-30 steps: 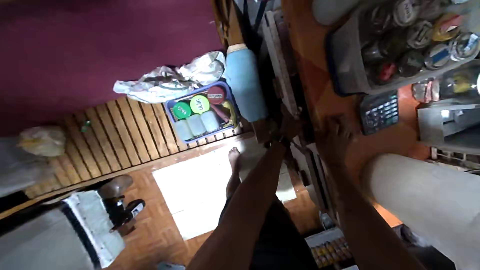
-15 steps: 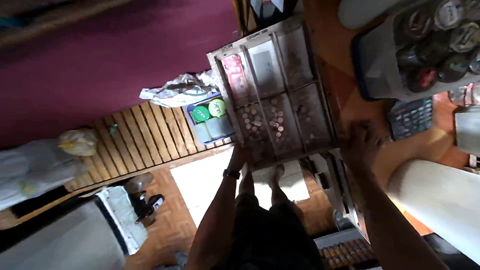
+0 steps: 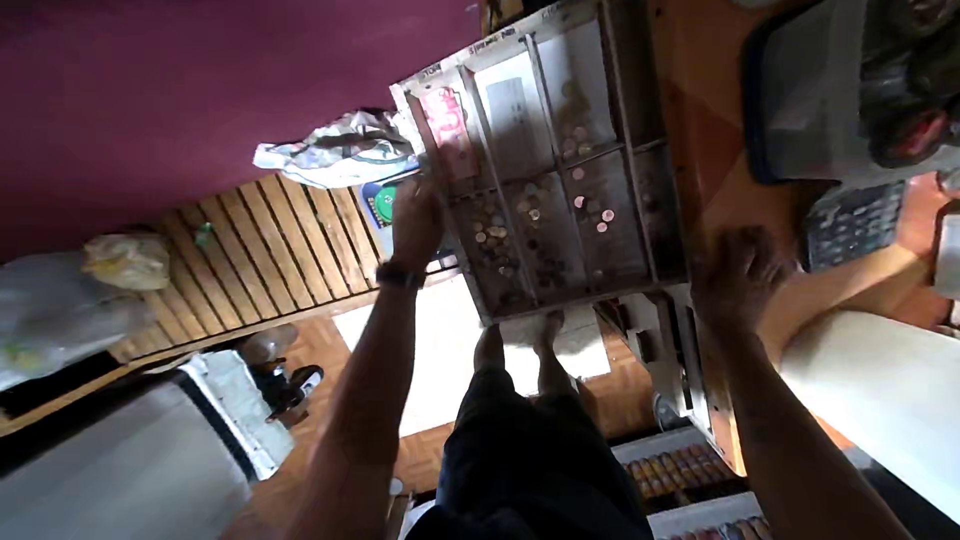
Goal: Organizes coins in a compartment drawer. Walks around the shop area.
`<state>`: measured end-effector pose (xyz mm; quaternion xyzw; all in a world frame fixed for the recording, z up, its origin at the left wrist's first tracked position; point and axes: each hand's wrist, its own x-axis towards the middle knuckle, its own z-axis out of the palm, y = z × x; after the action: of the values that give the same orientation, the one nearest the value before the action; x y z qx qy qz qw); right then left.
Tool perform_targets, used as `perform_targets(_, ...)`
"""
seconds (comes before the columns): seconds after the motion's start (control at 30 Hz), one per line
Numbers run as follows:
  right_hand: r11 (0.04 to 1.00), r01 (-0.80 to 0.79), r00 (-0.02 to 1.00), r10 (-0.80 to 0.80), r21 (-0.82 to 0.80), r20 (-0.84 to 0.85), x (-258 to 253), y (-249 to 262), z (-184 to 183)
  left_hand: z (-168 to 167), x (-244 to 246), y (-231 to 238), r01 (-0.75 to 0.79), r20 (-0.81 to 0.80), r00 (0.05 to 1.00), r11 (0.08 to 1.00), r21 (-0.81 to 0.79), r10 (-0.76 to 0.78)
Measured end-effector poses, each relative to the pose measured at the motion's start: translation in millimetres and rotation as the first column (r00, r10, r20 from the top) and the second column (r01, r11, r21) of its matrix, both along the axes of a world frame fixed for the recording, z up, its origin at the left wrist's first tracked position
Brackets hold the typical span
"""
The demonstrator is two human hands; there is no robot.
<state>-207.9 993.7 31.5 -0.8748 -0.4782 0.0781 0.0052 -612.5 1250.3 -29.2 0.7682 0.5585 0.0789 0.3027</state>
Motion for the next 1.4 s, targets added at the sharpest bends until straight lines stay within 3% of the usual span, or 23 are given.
perform_targets(0.1, 0.999, -0.026, 0.999, 0.024, 0.045, 0.032, 1, -1, -1, -17, 30, 63, 0.388, -0.261, 0.894, 0.921, 0.041, -0.365)
perform_targets(0.27, 0.998, -0.018, 1.0, 0.017, 0.056, 0.014, 2, -2, -2, -35, 50, 128, 0.615, -0.395, 0.73, 0.788, 0.023, -0.558)
perform_targets(0.47, 0.996, -0.026, 0.999, 0.024, 0.087, 0.03, 4, -4, -4, -12, 67, 137, 0.661, -0.441, 0.638, 0.743, -0.108, -0.631)
perform_targets(0.77, 0.996, -0.027, 0.999, 0.024, 0.084, 0.032, 6, -4, -8, -21, 72, 139, 0.718, -0.497, 0.567, 0.69, -0.091, -0.657)
perform_targets(0.97, 0.999, 0.011, 1.0, -0.01, 0.039, -0.028, 3, 0, -1, 5, 33, 140, 0.696, -0.463, 0.576, 0.701, -0.152, -0.673)
perform_targets(1.1, 0.998, -0.004, 1.0, 0.004, 0.058, -0.009, 3, -1, -3, 10, 6, 136, 0.753, -0.537, 0.513, 0.651, -0.094, -0.67)
perform_targets(1.4, 0.995, -0.046, 0.999, 0.044, 0.09, 0.029, 4, -3, -6, 5, 11, 127, 0.597, -0.502, 0.655, 0.794, -0.115, -0.564)
